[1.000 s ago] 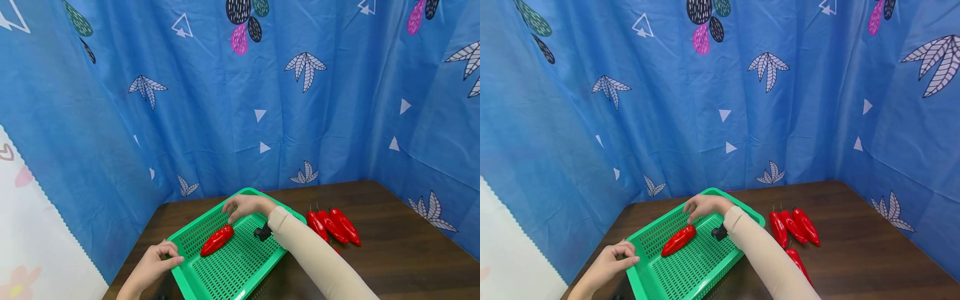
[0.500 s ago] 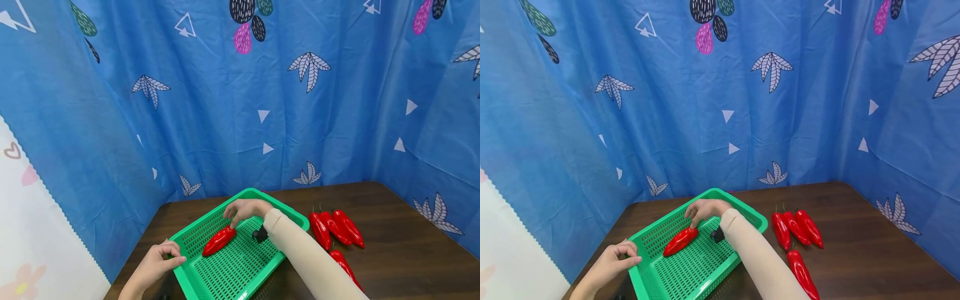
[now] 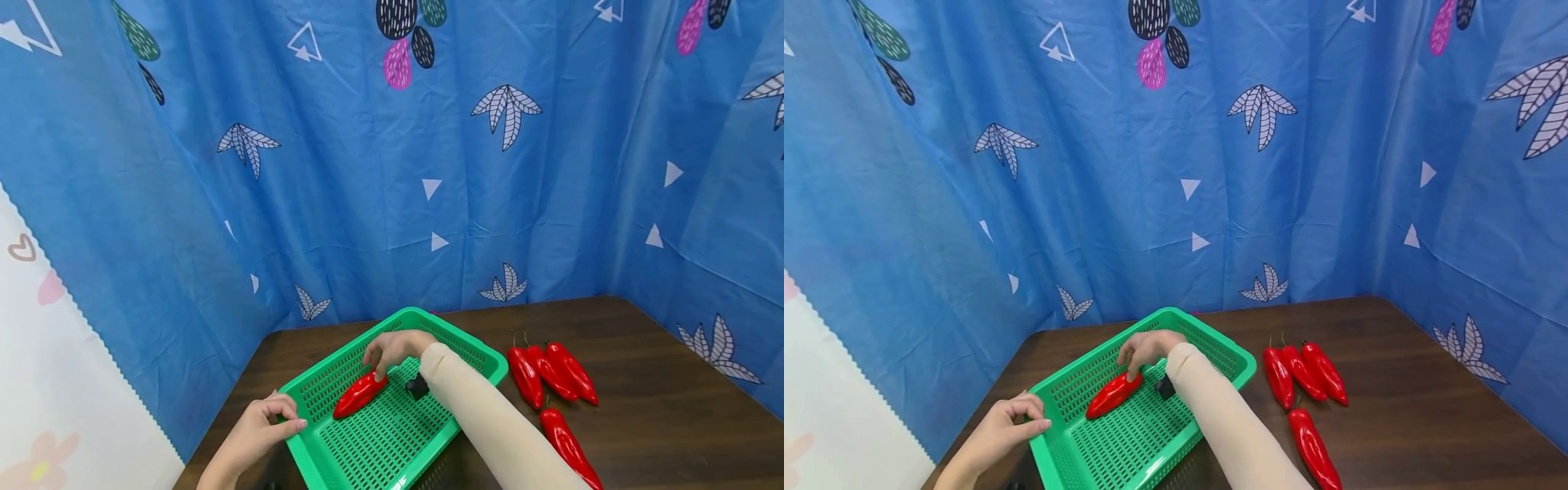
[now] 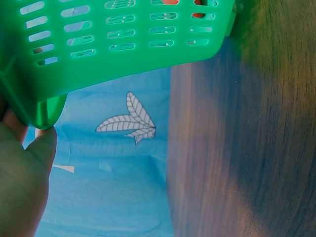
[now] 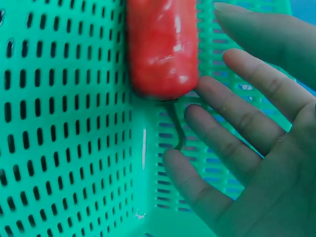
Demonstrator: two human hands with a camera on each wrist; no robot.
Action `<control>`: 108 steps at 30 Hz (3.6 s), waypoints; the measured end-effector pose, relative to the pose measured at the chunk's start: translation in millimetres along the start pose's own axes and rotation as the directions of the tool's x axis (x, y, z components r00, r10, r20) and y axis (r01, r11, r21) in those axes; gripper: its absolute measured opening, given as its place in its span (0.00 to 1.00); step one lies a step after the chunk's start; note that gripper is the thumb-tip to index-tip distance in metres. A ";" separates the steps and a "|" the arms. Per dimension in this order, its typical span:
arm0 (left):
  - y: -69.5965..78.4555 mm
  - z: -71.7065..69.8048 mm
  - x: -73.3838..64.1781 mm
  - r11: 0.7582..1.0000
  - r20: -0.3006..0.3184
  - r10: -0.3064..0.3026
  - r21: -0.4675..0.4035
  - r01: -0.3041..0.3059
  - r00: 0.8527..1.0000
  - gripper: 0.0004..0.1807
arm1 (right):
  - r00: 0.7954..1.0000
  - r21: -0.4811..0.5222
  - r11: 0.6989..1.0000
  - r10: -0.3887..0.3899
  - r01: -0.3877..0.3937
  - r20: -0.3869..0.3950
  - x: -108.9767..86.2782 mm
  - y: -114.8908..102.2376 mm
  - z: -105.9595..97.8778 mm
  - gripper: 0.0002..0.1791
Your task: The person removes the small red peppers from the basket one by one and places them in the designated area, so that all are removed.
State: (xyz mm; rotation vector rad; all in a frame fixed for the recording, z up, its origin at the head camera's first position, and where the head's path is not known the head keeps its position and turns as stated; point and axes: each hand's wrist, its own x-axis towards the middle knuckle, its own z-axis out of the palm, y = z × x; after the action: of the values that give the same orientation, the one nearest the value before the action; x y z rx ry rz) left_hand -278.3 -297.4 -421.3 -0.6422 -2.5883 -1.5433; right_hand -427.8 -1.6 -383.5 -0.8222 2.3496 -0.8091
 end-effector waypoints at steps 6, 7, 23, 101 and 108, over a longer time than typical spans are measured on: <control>1.6 2.2 0.3 1.000 0.000 0.027 -0.008 -0.027 1.000 0.07 | 1.000 -0.039 0.999 0.024 -0.024 0.003 -1.3 4.7 4.5 0.22; 1.9 2.5 0.3 1.000 0.000 0.025 -0.008 -0.025 1.000 0.07 | 1.000 -0.034 0.999 0.027 -0.027 0.005 -1.6 5.9 5.0 0.22; 3.4 5.5 -0.7 0.999 -0.007 0.041 -0.014 -0.041 0.999 0.08 | 0.994 0.045 0.994 0.093 -0.096 0.053 -0.3 23.2 6.9 0.20; 1.1 2.9 0.8 0.999 -0.015 -0.034 -0.014 0.034 0.999 0.08 | 0.983 0.206 0.974 -0.059 0.095 -0.173 -0.6 16.2 -0.5 0.12; 0.9 3.9 0.6 0.999 0.004 0.044 -0.022 -0.043 0.999 0.08 | 0.975 0.280 0.949 -0.092 0.147 -0.200 -2.2 16.1 -5.3 0.12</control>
State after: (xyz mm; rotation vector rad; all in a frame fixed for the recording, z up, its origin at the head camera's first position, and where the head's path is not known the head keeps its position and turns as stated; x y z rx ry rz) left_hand -277.8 -293.5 -422.3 -0.6998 -2.5462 -1.5612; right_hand -435.7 12.1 -390.2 -0.7954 2.2725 -1.3012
